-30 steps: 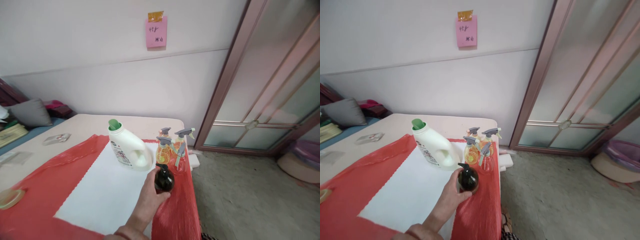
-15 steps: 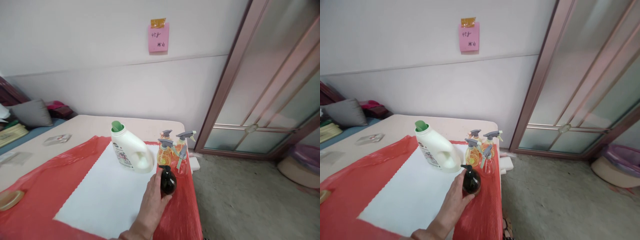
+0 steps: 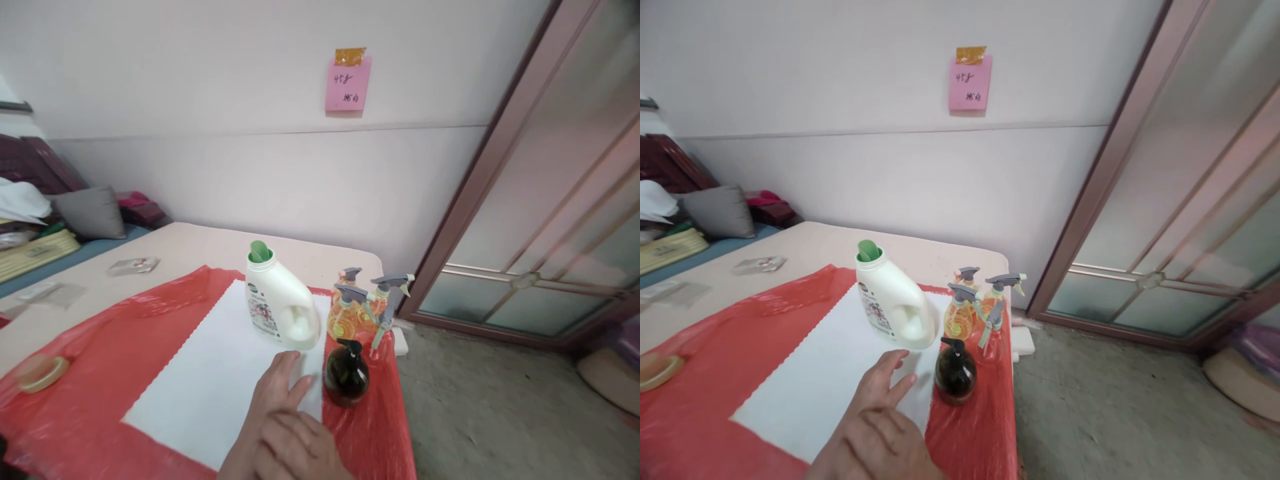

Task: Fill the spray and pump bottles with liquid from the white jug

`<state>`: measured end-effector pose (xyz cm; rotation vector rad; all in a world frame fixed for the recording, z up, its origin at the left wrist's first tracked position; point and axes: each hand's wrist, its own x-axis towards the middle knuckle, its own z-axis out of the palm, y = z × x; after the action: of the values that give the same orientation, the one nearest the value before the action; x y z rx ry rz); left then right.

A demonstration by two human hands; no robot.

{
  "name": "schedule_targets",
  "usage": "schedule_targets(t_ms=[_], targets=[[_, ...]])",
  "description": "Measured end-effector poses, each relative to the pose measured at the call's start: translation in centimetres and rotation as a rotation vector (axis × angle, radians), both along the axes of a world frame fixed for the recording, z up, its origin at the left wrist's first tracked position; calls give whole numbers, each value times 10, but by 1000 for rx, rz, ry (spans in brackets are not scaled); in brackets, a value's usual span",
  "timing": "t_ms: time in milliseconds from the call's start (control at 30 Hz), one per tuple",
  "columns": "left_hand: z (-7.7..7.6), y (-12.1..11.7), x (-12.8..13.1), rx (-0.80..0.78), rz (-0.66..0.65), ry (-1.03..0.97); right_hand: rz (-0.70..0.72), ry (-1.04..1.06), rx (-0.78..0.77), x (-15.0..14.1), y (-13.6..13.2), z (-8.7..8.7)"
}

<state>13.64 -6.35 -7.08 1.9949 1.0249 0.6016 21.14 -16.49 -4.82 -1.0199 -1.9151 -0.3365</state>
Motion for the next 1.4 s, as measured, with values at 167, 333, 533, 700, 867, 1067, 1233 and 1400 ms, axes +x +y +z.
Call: schedule_targets(t_ms=[167,333,533,700,867,1067,1233,1400], targets=[[10,2,-18,-70,171,-140,-207,117,8,15,4,3],[26,-6,-33,-117,163,-58,-101,500,-223,18,9,5],[36,-14,-36,-139,180,-105,-87,784,-397,21,16,4],[43,-14,-36,-159,304,-161,-121,878,-491,29,16,3],[45,-12,-37,-198,294,-185,-137,883,-537,30,18,5],[47,-14,-31,-196,67,-98,-36,756,-561,18,19,6],[46,-15,-28,-208,13,-93,-38,750,-601,12,20,-2],[46,-17,-27,-201,10,-83,-28,783,-647,14,21,-2]])
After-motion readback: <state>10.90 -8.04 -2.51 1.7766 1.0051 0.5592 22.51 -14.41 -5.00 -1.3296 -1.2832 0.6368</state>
